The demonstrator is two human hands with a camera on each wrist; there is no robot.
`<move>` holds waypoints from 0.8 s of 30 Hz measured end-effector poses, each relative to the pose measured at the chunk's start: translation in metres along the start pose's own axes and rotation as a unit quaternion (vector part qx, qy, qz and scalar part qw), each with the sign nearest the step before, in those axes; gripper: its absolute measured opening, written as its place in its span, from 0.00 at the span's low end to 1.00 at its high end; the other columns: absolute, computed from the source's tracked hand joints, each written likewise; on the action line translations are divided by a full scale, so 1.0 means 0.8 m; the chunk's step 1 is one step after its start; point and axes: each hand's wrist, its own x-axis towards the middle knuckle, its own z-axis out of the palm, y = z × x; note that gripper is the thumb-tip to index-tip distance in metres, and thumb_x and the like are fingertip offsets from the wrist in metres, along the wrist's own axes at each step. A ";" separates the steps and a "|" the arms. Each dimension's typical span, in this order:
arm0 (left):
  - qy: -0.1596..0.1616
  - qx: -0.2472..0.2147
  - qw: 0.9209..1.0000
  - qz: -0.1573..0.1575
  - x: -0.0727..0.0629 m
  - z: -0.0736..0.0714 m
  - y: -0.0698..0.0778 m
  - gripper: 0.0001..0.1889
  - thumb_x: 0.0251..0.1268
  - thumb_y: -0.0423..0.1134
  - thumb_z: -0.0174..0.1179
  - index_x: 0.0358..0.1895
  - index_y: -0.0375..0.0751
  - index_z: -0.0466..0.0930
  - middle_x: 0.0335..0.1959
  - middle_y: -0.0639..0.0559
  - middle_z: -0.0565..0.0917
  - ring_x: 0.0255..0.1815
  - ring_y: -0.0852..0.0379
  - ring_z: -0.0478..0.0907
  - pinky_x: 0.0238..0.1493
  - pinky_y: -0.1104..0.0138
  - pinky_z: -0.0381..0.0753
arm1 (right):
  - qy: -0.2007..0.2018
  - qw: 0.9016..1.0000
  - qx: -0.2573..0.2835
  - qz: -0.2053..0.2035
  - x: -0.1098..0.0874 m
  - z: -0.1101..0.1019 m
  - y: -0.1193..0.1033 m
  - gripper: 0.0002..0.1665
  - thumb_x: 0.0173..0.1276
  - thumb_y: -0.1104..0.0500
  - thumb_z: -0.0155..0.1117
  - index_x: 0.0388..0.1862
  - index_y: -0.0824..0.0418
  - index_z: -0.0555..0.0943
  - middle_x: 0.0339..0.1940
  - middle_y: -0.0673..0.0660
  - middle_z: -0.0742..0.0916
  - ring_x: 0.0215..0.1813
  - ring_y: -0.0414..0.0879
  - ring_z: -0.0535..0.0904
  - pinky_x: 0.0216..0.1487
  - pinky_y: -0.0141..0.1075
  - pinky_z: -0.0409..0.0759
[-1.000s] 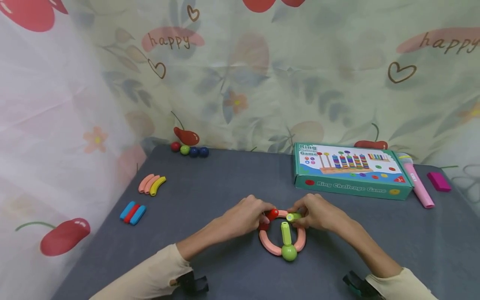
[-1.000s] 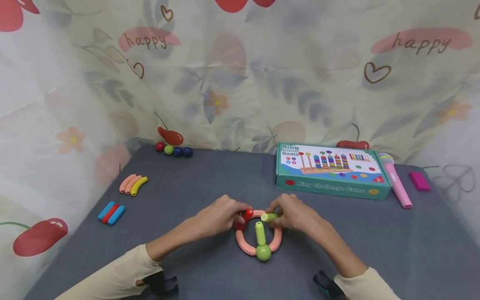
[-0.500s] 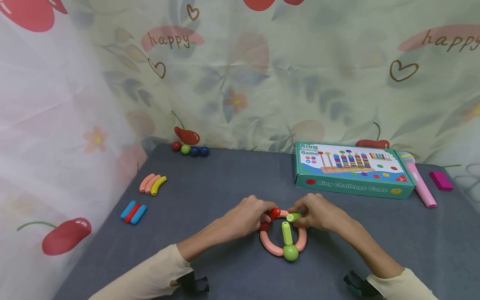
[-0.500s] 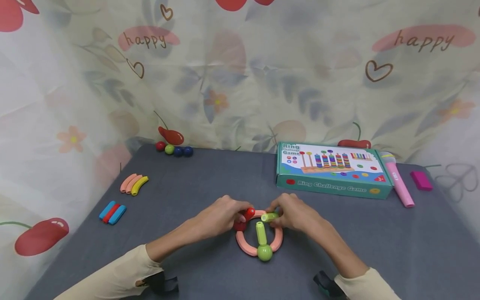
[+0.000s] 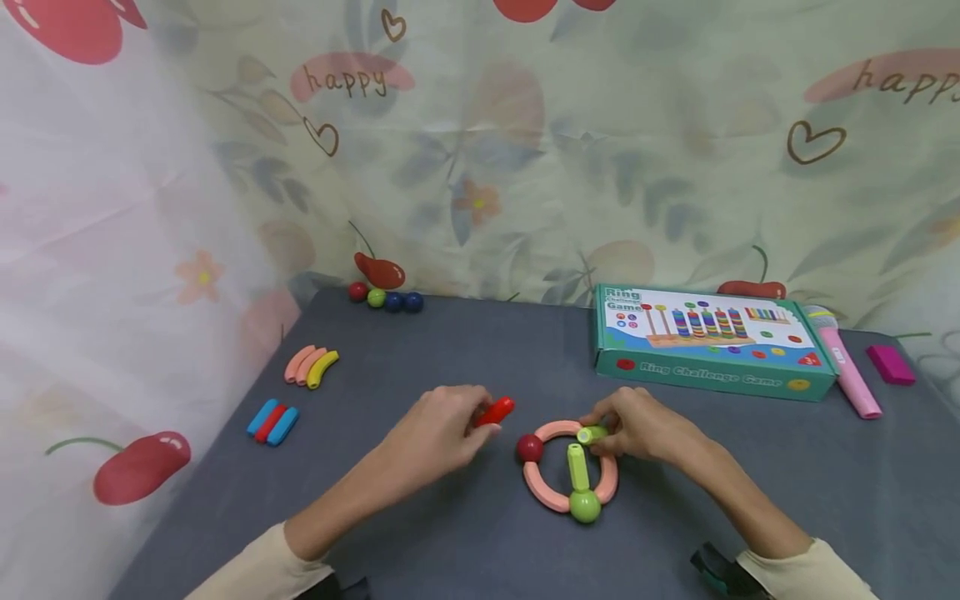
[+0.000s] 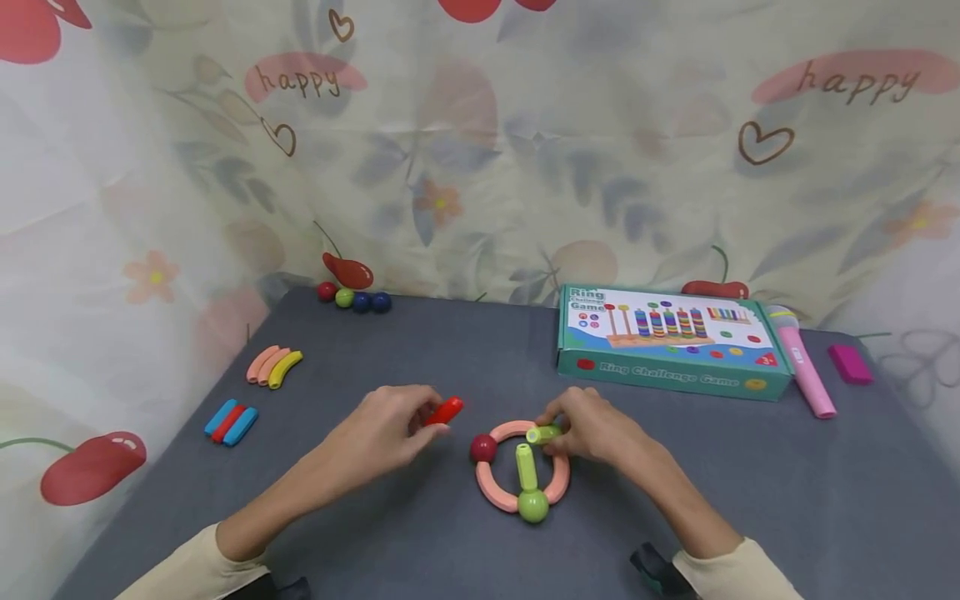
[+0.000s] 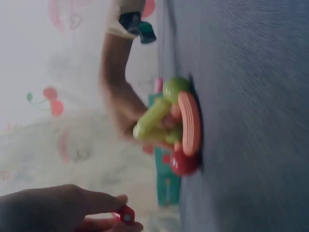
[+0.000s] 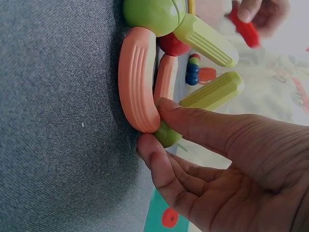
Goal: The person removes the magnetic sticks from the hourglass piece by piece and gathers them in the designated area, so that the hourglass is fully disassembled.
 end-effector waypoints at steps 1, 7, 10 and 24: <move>0.008 0.013 1.000 -0.018 -0.006 -0.005 -0.007 0.12 0.65 0.42 0.74 0.46 0.42 0.86 0.30 0.54 0.84 0.26 0.63 0.73 0.29 0.73 0.75 | 0.000 1.000 0.001 -0.002 -0.001 -0.001 0.001 0.21 0.63 0.63 0.78 0.55 0.67 0.88 0.47 0.60 0.93 0.32 0.39 0.81 0.29 0.31 0.78; 0.028 0.067 0.991 -0.113 -0.043 -0.030 -0.062 0.14 0.63 0.40 0.75 0.46 0.37 0.85 0.29 0.50 0.84 0.23 0.60 0.72 0.28 0.69 0.77 | 0.002 1.000 0.001 -0.001 -0.001 0.000 0.001 0.20 0.63 0.63 0.78 0.54 0.66 0.89 0.47 0.60 0.93 0.34 0.39 0.81 0.30 0.30 0.79; 0.020 0.087 0.986 -0.143 -0.063 -0.040 -0.093 0.16 0.64 0.39 0.74 0.48 0.34 0.81 0.28 0.47 0.84 0.20 0.58 0.72 0.26 0.68 0.78 | 0.004 1.000 -0.002 0.000 0.000 0.001 0.001 0.20 0.63 0.63 0.78 0.54 0.66 0.89 0.47 0.60 0.93 0.34 0.40 0.81 0.30 0.30 0.79; 0.019 0.175 0.961 -0.212 -0.124 -0.052 -0.183 0.21 0.59 0.36 0.76 0.49 0.28 0.78 0.27 0.42 0.82 0.24 0.50 0.74 0.24 0.53 0.85 | 0.004 1.000 0.006 0.004 -0.002 0.001 0.001 0.21 0.63 0.64 0.78 0.55 0.67 0.88 0.48 0.60 0.93 0.35 0.40 0.82 0.31 0.30 0.81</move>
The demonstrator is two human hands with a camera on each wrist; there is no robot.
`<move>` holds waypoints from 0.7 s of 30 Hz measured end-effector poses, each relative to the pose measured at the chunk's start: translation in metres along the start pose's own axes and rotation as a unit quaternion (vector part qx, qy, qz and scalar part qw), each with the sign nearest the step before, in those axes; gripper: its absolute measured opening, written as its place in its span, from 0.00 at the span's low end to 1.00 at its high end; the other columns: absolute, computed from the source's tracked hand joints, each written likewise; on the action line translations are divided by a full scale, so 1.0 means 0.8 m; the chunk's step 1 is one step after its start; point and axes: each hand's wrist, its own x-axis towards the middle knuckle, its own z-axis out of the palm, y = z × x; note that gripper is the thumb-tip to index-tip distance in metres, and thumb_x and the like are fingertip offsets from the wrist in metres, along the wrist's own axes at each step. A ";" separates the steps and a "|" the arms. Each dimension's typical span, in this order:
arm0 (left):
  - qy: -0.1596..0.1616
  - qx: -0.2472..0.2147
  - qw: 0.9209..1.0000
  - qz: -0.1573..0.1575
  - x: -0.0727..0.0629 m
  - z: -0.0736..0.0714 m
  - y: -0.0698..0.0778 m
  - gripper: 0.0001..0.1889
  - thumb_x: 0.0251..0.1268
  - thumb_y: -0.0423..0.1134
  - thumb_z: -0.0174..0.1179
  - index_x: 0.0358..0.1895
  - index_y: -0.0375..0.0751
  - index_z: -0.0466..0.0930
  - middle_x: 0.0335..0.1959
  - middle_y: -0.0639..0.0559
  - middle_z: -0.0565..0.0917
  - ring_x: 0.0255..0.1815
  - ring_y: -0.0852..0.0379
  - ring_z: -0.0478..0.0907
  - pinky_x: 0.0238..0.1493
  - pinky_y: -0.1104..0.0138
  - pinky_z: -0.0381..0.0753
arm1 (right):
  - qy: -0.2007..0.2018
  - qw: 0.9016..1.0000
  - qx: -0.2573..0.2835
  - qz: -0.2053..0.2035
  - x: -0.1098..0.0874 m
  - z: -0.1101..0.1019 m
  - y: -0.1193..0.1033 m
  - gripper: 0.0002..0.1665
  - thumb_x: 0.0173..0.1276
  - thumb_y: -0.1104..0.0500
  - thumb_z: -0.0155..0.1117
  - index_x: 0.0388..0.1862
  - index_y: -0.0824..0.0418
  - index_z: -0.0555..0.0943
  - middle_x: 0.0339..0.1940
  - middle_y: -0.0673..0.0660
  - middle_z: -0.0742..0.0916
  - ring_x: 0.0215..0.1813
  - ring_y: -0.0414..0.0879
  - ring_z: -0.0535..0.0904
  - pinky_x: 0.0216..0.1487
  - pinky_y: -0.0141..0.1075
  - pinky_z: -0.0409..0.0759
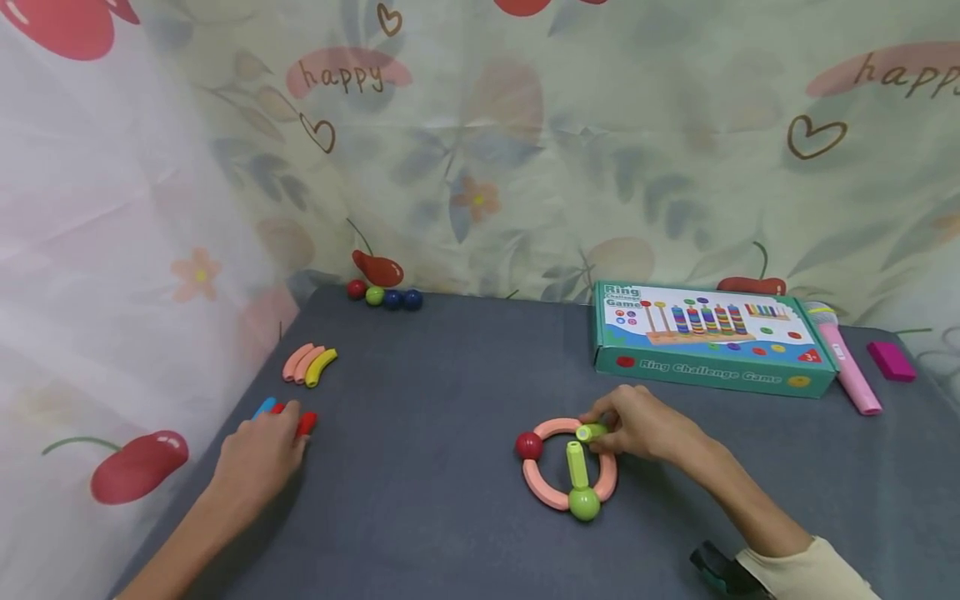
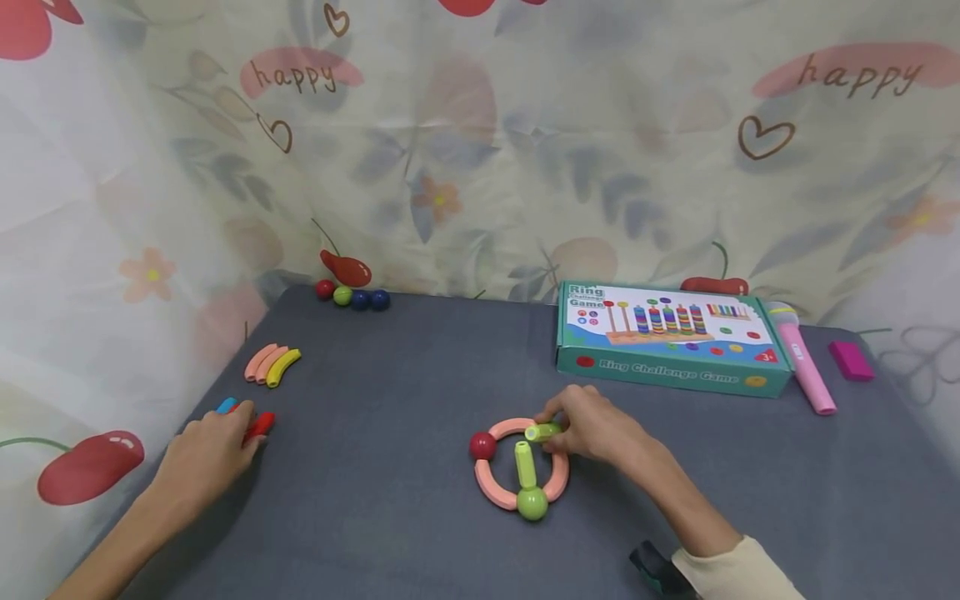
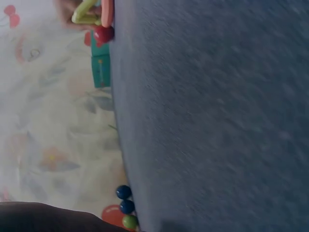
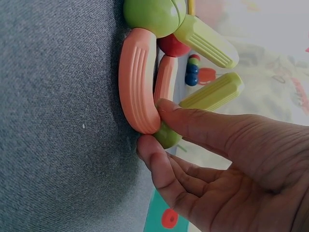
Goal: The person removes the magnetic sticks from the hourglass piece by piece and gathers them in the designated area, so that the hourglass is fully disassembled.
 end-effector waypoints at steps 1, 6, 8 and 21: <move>0.000 0.000 1.000 0.000 0.000 0.001 -0.003 0.22 0.58 0.36 0.76 0.49 0.28 0.78 0.28 0.41 0.83 0.23 0.51 0.74 0.25 0.54 0.86 | 0.000 1.000 -0.001 0.001 0.000 0.000 0.000 0.21 0.63 0.64 0.78 0.55 0.67 0.89 0.48 0.60 0.93 0.35 0.40 0.82 0.31 0.30 0.81; 0.029 0.012 0.999 0.015 -0.003 0.006 -0.013 0.20 0.56 0.36 0.77 0.45 0.28 0.78 0.24 0.44 0.80 0.21 0.53 0.72 0.23 0.56 0.85 | 0.001 1.000 -0.004 0.006 0.000 0.000 -0.003 0.20 0.63 0.64 0.78 0.55 0.67 0.89 0.48 0.61 0.93 0.36 0.41 0.82 0.32 0.30 0.81; 0.040 0.019 0.999 0.018 -0.004 0.006 -0.015 0.20 0.56 0.36 0.77 0.44 0.28 0.78 0.21 0.46 0.77 0.19 0.54 0.71 0.21 0.59 0.82 | 0.002 1.000 -0.008 0.008 0.000 0.000 -0.003 0.20 0.63 0.64 0.78 0.55 0.67 0.89 0.48 0.61 0.93 0.36 0.41 0.81 0.32 0.30 0.81; 0.054 0.038 0.998 0.016 -0.002 -0.001 -0.014 0.23 0.57 0.40 0.77 0.47 0.27 0.80 0.20 0.46 0.78 0.19 0.53 0.72 0.22 0.59 0.81 | 0.001 1.000 -0.003 -0.010 0.001 0.000 -0.001 0.20 0.63 0.64 0.78 0.54 0.68 0.89 0.47 0.61 0.93 0.32 0.41 0.79 0.28 0.30 0.78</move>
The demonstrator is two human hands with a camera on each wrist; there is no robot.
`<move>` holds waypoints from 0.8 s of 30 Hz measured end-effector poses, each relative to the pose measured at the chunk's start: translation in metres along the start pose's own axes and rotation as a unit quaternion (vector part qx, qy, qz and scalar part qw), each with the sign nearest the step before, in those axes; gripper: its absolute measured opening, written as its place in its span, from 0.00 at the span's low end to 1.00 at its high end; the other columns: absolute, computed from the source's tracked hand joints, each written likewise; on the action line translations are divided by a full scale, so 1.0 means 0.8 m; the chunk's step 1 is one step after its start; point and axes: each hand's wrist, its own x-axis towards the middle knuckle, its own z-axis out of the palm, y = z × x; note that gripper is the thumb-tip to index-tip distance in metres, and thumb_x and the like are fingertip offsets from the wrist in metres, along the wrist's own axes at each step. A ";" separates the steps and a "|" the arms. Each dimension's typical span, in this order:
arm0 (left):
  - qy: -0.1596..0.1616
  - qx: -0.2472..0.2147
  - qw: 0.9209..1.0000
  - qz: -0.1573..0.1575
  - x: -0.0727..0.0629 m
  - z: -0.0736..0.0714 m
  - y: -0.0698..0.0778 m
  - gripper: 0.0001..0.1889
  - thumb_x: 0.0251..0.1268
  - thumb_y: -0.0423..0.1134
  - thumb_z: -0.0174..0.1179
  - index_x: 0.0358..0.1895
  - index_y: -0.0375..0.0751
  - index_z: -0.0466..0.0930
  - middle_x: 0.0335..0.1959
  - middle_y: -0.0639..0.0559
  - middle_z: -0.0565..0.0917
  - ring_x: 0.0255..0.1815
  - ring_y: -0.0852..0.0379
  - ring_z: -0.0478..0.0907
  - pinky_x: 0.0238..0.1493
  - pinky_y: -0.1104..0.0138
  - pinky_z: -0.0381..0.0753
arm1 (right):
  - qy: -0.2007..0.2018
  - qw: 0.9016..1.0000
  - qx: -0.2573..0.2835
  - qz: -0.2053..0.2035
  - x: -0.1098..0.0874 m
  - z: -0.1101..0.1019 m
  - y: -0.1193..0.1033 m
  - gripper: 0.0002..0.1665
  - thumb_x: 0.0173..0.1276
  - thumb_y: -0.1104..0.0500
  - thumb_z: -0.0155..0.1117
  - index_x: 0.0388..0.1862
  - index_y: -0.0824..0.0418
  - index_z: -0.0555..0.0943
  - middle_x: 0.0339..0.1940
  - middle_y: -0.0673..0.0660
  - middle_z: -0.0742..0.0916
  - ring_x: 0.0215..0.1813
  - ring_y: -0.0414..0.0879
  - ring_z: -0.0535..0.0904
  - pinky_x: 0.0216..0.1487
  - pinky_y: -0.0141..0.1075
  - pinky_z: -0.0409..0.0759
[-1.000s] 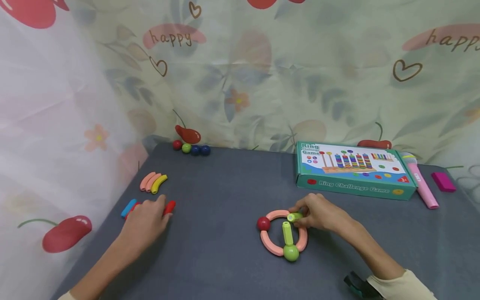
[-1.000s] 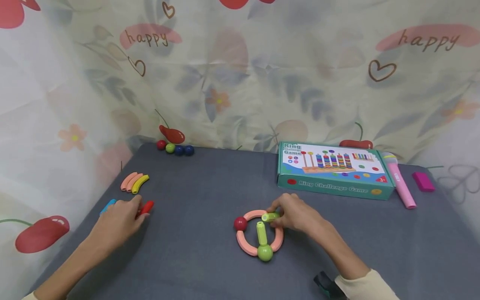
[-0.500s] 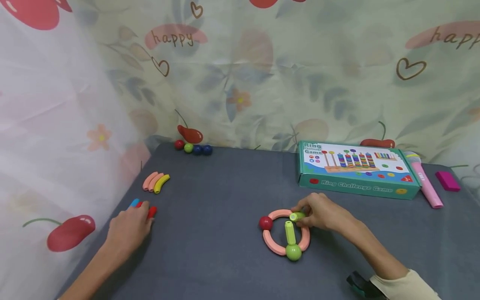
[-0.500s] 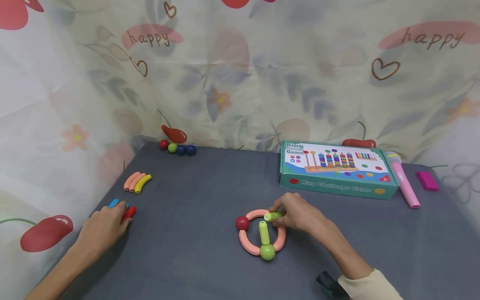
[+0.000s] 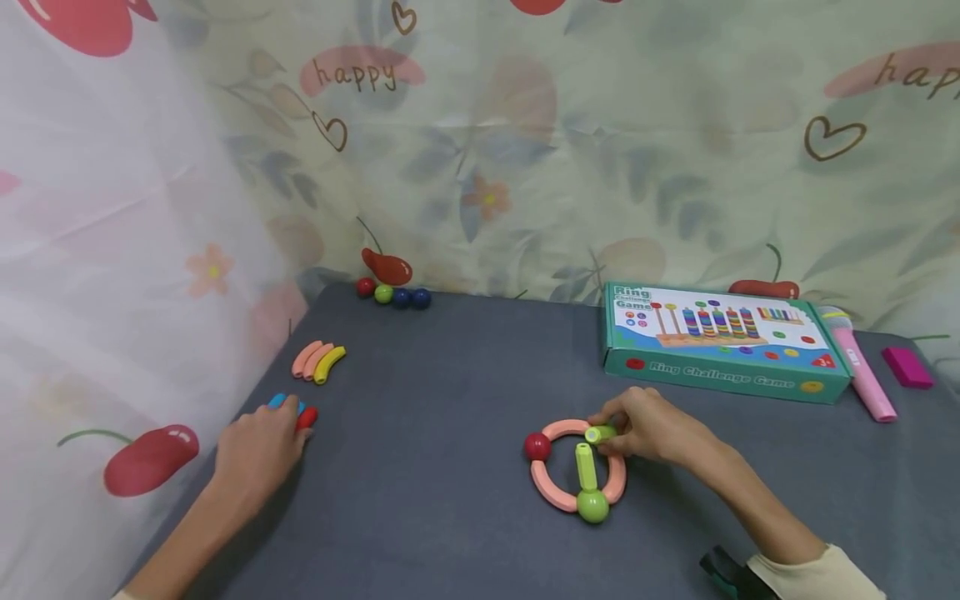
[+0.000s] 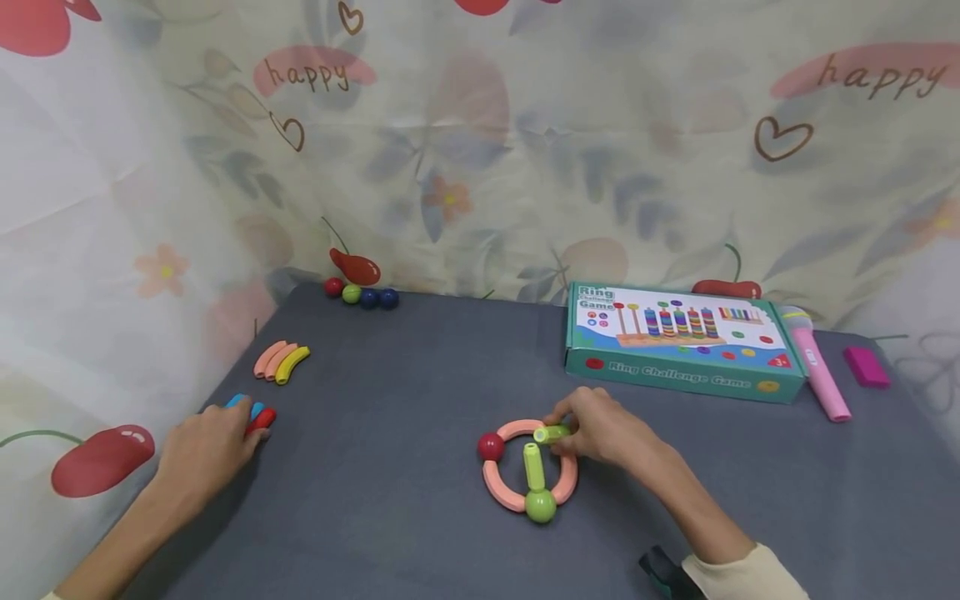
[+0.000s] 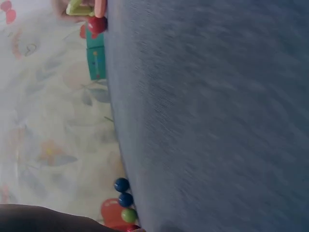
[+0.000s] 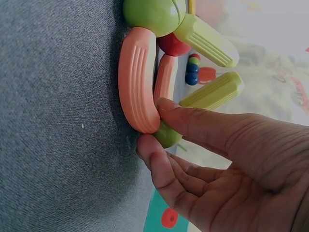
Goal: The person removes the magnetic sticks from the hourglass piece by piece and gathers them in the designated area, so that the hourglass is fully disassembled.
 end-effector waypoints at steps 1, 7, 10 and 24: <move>0.008 0.001 1.000 0.005 0.001 -0.002 0.005 0.22 0.58 0.40 0.77 0.46 0.28 0.80 0.20 0.46 0.78 0.20 0.53 0.72 0.22 0.59 0.80 | 0.000 1.000 -0.001 0.000 0.000 0.000 0.000 0.20 0.63 0.64 0.78 0.54 0.68 0.89 0.47 0.61 0.93 0.33 0.41 0.79 0.28 0.29 0.78; 0.048 -0.009 0.995 0.089 0.016 -0.009 0.067 0.16 0.61 0.42 0.76 0.35 0.36 0.78 0.20 0.49 0.76 0.18 0.56 0.68 0.21 0.65 0.71 | -0.001 1.000 0.000 0.007 -0.003 -0.001 0.001 0.20 0.63 0.64 0.78 0.54 0.68 0.89 0.46 0.59 0.93 0.32 0.41 0.78 0.28 0.29 0.76; -0.011 -0.092 0.987 0.134 0.024 -0.013 0.114 0.14 0.64 0.45 0.74 0.35 0.41 0.79 0.22 0.54 0.75 0.20 0.61 0.68 0.23 0.70 0.70 | -0.003 1.000 -0.001 0.011 -0.003 -0.002 0.001 0.20 0.63 0.64 0.77 0.54 0.68 0.89 0.45 0.59 0.93 0.32 0.41 0.78 0.28 0.30 0.76; -0.212 -0.366 0.887 0.185 0.034 0.011 0.314 0.18 0.72 0.55 0.66 0.47 0.44 0.89 0.13 0.61 0.75 0.10 0.66 0.66 0.17 0.74 0.62 | 0.002 1.000 -0.007 -0.021 -0.003 -0.001 0.001 0.19 0.64 0.63 0.77 0.54 0.68 0.89 0.45 0.61 0.93 0.30 0.37 0.82 0.28 0.30 0.77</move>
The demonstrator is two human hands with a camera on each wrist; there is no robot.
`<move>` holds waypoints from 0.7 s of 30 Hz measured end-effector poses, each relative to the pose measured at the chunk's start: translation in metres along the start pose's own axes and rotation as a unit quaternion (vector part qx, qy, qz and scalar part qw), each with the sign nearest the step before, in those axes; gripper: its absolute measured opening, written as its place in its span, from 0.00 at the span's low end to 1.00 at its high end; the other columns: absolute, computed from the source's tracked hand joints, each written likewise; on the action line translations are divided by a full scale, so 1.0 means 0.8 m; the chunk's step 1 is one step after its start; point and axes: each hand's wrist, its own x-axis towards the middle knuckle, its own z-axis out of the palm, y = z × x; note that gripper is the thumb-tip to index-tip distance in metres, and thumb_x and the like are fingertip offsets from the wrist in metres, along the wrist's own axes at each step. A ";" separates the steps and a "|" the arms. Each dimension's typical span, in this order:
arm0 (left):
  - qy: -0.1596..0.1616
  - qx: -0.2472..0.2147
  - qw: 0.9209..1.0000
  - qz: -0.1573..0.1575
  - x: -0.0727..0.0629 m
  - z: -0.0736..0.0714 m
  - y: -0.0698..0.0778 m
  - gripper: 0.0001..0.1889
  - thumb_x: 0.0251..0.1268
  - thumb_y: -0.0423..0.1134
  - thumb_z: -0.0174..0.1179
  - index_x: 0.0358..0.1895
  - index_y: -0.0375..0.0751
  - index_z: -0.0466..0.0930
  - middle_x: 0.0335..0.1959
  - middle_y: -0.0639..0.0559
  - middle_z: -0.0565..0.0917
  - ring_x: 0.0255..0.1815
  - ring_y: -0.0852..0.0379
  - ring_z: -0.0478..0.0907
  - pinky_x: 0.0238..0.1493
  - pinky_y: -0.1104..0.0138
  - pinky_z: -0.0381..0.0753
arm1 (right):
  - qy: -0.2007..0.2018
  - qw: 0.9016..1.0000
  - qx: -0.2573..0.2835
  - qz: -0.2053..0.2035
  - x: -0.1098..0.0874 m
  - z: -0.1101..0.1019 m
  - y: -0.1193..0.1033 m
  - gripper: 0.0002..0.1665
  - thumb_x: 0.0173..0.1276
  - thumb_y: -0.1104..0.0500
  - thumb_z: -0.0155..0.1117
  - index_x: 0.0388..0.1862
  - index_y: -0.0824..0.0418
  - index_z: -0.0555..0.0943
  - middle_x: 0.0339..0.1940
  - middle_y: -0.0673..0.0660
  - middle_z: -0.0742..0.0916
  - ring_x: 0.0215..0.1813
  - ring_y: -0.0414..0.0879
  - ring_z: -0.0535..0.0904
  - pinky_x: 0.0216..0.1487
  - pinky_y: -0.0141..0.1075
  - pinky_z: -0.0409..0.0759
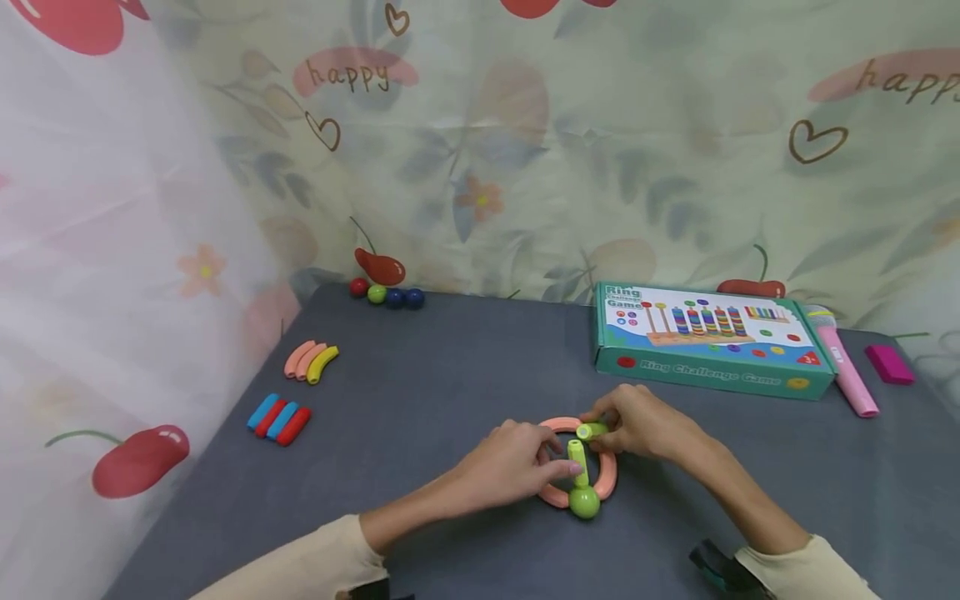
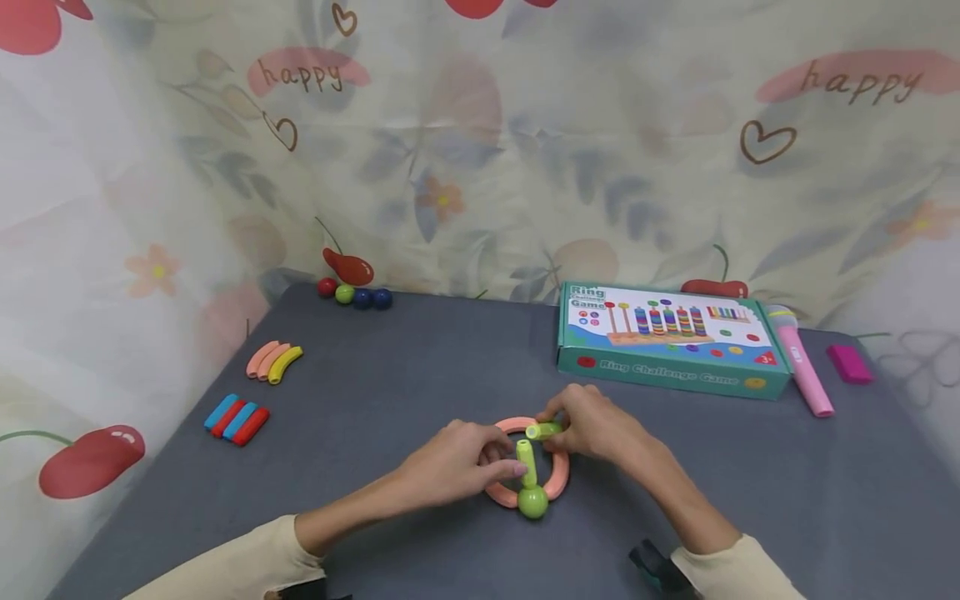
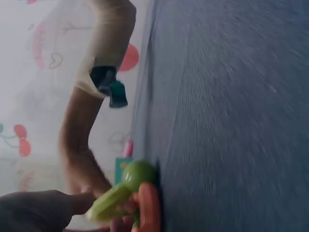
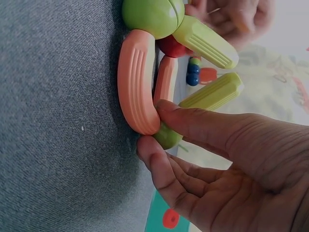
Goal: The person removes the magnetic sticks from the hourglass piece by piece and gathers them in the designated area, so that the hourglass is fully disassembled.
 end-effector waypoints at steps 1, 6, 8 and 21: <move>-0.003 -0.015 1.000 -0.006 0.003 0.004 0.001 0.16 0.71 0.54 0.67 0.46 0.44 0.90 0.12 0.60 0.75 0.09 0.66 0.65 0.16 0.74 0.60 | 0.000 1.000 0.001 0.001 0.001 0.000 0.000 0.20 0.64 0.63 0.77 0.54 0.68 0.89 0.45 0.61 0.93 0.30 0.37 0.81 0.28 0.30 0.77; -0.010 -0.052 0.998 -0.017 0.007 0.013 0.007 0.13 0.70 0.53 0.68 0.31 0.50 0.87 0.14 0.57 0.82 0.11 0.63 0.75 0.13 0.74 0.58 | 0.000 1.000 0.002 0.008 0.004 0.000 -0.002 0.20 0.64 0.64 0.77 0.54 0.68 0.89 0.42 0.59 0.94 0.28 0.38 0.80 0.27 0.30 0.76; -0.014 -0.055 0.998 -0.014 0.007 0.015 0.010 0.14 0.69 0.52 0.69 0.28 0.50 0.86 0.15 0.55 0.84 0.13 0.62 0.77 0.13 0.74 0.59 | 0.000 1.000 0.000 0.006 0.004 -0.001 -0.001 0.20 0.63 0.64 0.77 0.54 0.69 0.89 0.43 0.59 0.94 0.28 0.38 0.80 0.27 0.30 0.77; -0.001 -0.059 0.998 0.014 0.004 0.024 0.011 0.08 0.65 0.39 0.74 0.35 0.46 0.82 0.21 0.58 0.87 0.17 0.72 0.77 0.23 0.75 0.77 | 0.000 1.000 0.004 0.009 0.002 0.000 0.000 0.20 0.63 0.64 0.78 0.54 0.67 0.89 0.46 0.61 0.93 0.31 0.38 0.83 0.28 0.31 0.79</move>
